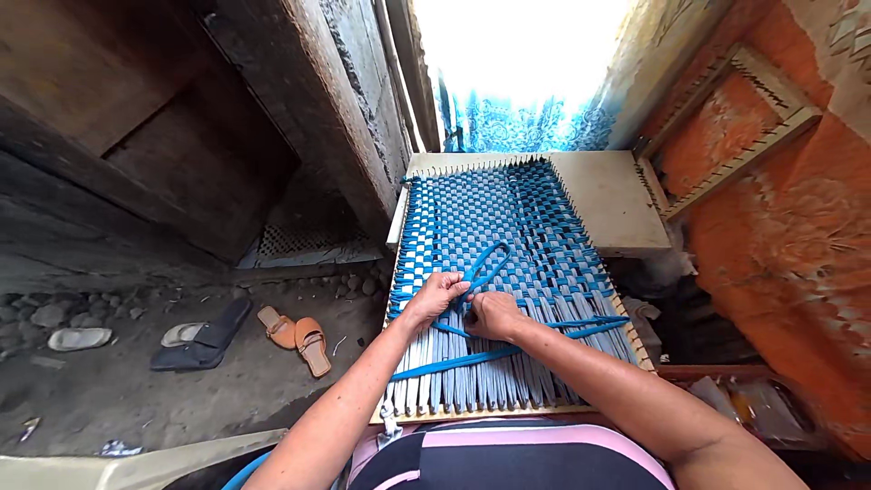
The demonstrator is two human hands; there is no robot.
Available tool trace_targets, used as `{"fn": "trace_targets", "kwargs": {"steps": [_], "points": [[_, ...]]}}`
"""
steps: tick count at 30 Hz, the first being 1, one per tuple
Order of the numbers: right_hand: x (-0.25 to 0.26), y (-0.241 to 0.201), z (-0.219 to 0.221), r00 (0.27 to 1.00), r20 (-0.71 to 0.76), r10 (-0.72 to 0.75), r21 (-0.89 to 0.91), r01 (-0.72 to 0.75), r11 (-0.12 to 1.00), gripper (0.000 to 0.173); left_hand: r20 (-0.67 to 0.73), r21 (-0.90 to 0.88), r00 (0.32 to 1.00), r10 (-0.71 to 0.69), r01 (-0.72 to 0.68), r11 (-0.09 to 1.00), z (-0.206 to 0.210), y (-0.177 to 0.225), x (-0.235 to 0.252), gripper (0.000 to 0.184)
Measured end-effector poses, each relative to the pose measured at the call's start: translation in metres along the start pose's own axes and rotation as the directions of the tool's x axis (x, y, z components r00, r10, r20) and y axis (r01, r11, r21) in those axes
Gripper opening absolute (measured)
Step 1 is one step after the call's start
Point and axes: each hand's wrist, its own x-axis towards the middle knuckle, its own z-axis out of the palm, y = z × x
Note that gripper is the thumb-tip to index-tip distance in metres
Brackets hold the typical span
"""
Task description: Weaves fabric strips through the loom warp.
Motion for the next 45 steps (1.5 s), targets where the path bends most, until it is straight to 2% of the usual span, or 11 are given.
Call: {"fn": "trace_targets", "kwargs": {"steps": [3, 7, 12, 18, 22, 24, 26, 29, 33, 40, 45], "points": [[0.006, 0.013, 0.001, 0.998, 0.007, 0.055, 0.181, -0.055, 0.982, 0.04, 0.112, 0.268, 0.993, -0.031, 0.0, 0.964, -0.005, 0.006, -0.004, 0.017], [0.013, 0.034, 0.011, 0.998, -0.052, 0.032, 0.462, -0.004, 0.887, 0.032, 0.192, 0.6, 0.969, -0.157, 0.011, 0.8, -0.004, 0.005, -0.004, 0.025], [0.01, 0.037, 0.014, 0.996, -0.053, 0.066, 0.659, -0.014, 0.752, 0.022, 0.139, 0.675, 0.973, -0.183, 0.043, 0.737, 0.003, -0.005, -0.005, 0.024], [0.001, 0.019, 0.018, 0.974, -0.052, 0.218, 0.863, -0.066, 0.5, 0.013, 0.046, 0.943, 0.968, -0.245, 0.039, 0.329, 0.036, -0.008, -0.014, 0.03], [-0.004, 0.01, 0.02, 0.957, -0.049, 0.287, 0.932, -0.06, 0.359, 0.015, 0.041, 0.922, 0.957, -0.289, 0.075, 0.38, 0.035, -0.003, -0.013, 0.029], [-0.008, 0.008, 0.022, 0.957, -0.064, 0.284, 0.925, -0.05, 0.377, 0.012, 0.047, 0.875, 0.958, -0.282, 0.096, 0.475, 0.029, -0.002, -0.015, 0.026], [-0.014, 0.011, 0.024, 0.969, -0.127, 0.21, 0.861, 0.002, 0.509, 0.013, 0.047, 0.829, 0.961, -0.272, 0.114, 0.548, 0.025, -0.003, -0.016, 0.024], [-0.024, 0.017, 0.022, 0.982, -0.187, 0.017, 0.636, 0.108, 0.764, 0.036, 0.033, 0.821, 0.958, -0.284, 0.136, 0.554, 0.025, -0.003, -0.013, 0.023], [-0.028, 0.013, 0.021, 0.988, -0.151, -0.029, 0.287, 0.072, 0.955, 0.04, 0.048, 0.825, 0.947, -0.318, 0.142, 0.547, 0.023, -0.001, -0.013, 0.022], [-0.021, -0.001, 0.014, 0.999, 0.034, -0.014, -0.063, 0.016, 0.998, 0.039, 0.119, 0.759, 0.953, -0.278, 0.093, 0.644, 0.012, 0.001, -0.017, 0.022], [0.001, 0.015, -0.003, 0.981, 0.162, -0.107, 0.088, 0.094, 0.992, 0.031, 0.157, 0.684, 0.961, -0.23, 0.062, 0.727, 0.0, -0.006, -0.019, 0.024]]}}
